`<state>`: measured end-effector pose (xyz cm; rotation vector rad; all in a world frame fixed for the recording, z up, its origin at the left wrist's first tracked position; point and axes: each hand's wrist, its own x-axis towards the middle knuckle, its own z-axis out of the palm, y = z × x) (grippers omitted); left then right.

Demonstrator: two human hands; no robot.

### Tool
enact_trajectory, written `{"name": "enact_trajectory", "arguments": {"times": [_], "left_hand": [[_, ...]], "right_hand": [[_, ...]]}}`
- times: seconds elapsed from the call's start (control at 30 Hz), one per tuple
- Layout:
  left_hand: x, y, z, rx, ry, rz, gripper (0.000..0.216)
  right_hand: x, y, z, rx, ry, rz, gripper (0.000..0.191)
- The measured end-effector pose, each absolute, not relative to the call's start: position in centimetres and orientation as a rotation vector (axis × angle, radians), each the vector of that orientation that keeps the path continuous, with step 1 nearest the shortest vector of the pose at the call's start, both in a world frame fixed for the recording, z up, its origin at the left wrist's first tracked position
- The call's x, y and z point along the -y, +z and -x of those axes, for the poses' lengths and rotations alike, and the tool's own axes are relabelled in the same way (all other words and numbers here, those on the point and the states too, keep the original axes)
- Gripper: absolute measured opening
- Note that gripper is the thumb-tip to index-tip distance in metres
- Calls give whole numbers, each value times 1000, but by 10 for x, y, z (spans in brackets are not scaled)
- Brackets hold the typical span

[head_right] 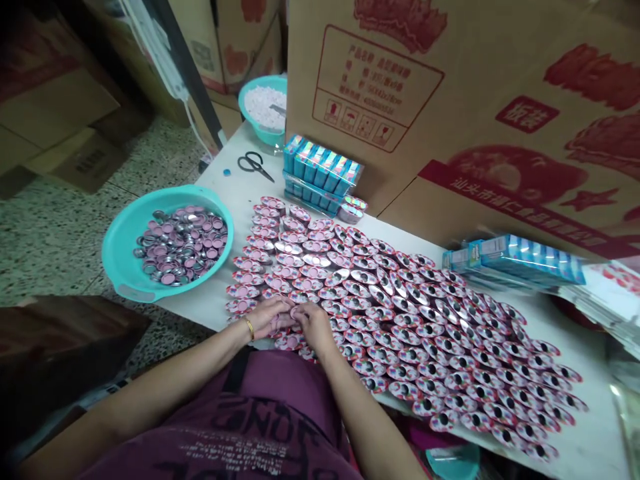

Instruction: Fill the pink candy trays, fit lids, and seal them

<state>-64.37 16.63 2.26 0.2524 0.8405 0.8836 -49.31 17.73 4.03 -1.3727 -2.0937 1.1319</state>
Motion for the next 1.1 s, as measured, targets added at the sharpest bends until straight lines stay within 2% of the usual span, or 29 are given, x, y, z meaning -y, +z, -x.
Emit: {"name": "enact_trajectory", "arguments": {"times": [0.13,0.27,0.37,0.5,0.63,0.73,0.9,1.1], "left_hand": [[-163,18,655,-907,903,-215,15],[-165,16,687,-958,1011,-213,15],[-166,21,702,-891,1036,-216,18],[-165,30,704,-826,1020,-192,26],[-166,33,700,-774,979,-182,28],[-167,30,700,-734,921,-208,31],[-168,25,698,-720,728,-289,33],[-161,26,678,-672,592,-358,40]], "right_hand": [[-185,28,492,1932,1142,1686,14],[-208,34,498,2261,698,1944,9],[-225,37,510,2459,479,2149,17],[-242,32,524,2575,468,2286,31],[-252,34,525,2579,513,2362,37],[-246,41,523,2537,593,2202,32],[-213,41,530,2361,990,1353,21],[-173,30,528,2040,1220,1260,17]]}}
